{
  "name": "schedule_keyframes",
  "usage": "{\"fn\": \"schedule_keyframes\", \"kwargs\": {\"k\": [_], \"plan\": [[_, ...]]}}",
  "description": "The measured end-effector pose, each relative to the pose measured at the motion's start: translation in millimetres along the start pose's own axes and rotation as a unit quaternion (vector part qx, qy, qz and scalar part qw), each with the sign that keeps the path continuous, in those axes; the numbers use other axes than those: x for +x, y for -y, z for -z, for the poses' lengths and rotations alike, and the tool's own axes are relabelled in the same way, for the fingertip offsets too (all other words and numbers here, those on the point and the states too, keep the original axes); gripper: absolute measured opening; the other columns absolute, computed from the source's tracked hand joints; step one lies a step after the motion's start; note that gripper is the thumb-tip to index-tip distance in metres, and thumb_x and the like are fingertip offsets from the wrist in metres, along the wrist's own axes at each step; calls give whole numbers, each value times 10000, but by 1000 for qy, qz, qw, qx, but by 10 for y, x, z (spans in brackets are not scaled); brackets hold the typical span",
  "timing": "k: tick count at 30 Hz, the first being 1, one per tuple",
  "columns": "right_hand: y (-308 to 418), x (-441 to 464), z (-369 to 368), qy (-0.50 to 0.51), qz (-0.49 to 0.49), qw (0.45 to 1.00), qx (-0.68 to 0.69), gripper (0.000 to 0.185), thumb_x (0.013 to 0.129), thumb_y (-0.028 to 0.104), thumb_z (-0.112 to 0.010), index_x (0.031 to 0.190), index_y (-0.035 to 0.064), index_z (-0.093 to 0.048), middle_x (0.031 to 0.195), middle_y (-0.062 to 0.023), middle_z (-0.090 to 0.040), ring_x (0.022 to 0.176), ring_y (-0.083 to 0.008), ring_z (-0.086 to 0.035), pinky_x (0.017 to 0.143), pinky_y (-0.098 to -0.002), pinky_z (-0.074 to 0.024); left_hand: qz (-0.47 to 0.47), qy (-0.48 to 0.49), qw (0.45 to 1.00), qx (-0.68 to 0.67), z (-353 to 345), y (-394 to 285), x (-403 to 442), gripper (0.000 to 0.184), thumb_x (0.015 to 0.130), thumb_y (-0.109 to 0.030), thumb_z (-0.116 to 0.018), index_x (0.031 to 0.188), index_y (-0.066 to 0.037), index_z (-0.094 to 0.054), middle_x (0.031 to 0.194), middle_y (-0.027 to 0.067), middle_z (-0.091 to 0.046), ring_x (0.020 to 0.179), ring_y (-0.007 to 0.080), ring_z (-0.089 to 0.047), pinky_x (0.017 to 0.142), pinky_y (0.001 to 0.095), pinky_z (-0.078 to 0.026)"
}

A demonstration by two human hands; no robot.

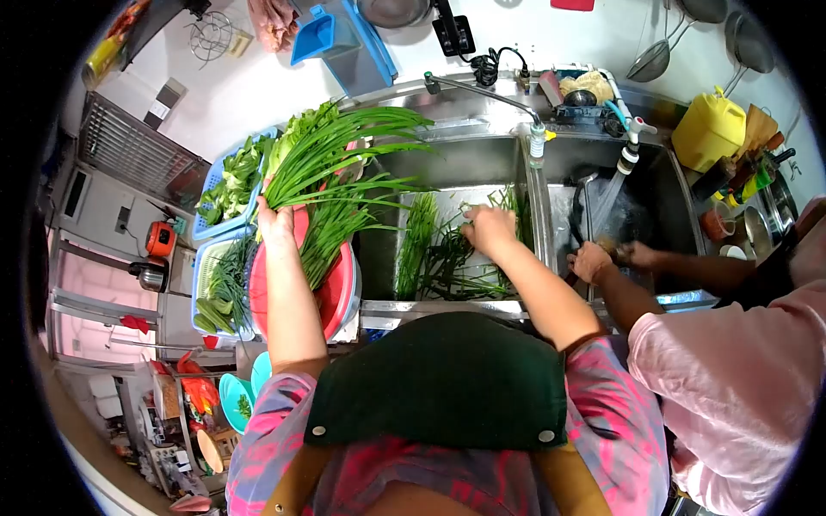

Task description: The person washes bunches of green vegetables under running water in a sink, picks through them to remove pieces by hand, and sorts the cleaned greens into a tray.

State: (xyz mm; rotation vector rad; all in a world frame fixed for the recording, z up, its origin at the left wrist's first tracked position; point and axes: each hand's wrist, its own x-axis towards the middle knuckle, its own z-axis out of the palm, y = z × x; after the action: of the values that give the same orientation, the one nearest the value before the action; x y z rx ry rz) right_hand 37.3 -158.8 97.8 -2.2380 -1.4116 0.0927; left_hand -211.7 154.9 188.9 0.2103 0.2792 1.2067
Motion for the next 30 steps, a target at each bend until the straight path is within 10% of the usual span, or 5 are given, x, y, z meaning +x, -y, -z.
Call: {"fn": "schedule_keyframes", "kwargs": {"k": [3,9,20,30], "plan": [[228,196,396,-170,71,955,232,85,726,182,-610,779,118,-627,757,-39,-579,707,-255,-563,627,-353,-436,1,-21,999,29,-108,137,-139,440,905,-370,-295,1139,-31,-450,1137,126,-507,1096,284,-440,931,512,-322],[892,436,890,-272,292,898,183,100,669,118,-651,762,91,-625,698,-53,-526,659,-223,-538,551,-320,-438,27,-32,999,33,-166,369,-211,411,909,-364,-277,1069,-40,-474,1108,122,-522,1072,284,-455,926,519,-324],[1166,518,709,-212,246,944,63,128,681,148,-622,716,81,-519,726,-51,-468,697,-225,-509,571,-343,-446,71,-21,997,12,-128,415,-176,431,908,-380,-268,1146,-85,-474,1190,97,-481,1125,310,-410,927,608,-223],[1108,467,500,-158,193,957,147,66,741,117,-553,762,57,-538,757,-98,-529,735,-261,-545,617,-357,-458,56,-24,998,9,-190,531,-293,424,907,-362,-297,1130,-35,-449,1108,134,-519,1056,285,-475,914,505,-356]]}}
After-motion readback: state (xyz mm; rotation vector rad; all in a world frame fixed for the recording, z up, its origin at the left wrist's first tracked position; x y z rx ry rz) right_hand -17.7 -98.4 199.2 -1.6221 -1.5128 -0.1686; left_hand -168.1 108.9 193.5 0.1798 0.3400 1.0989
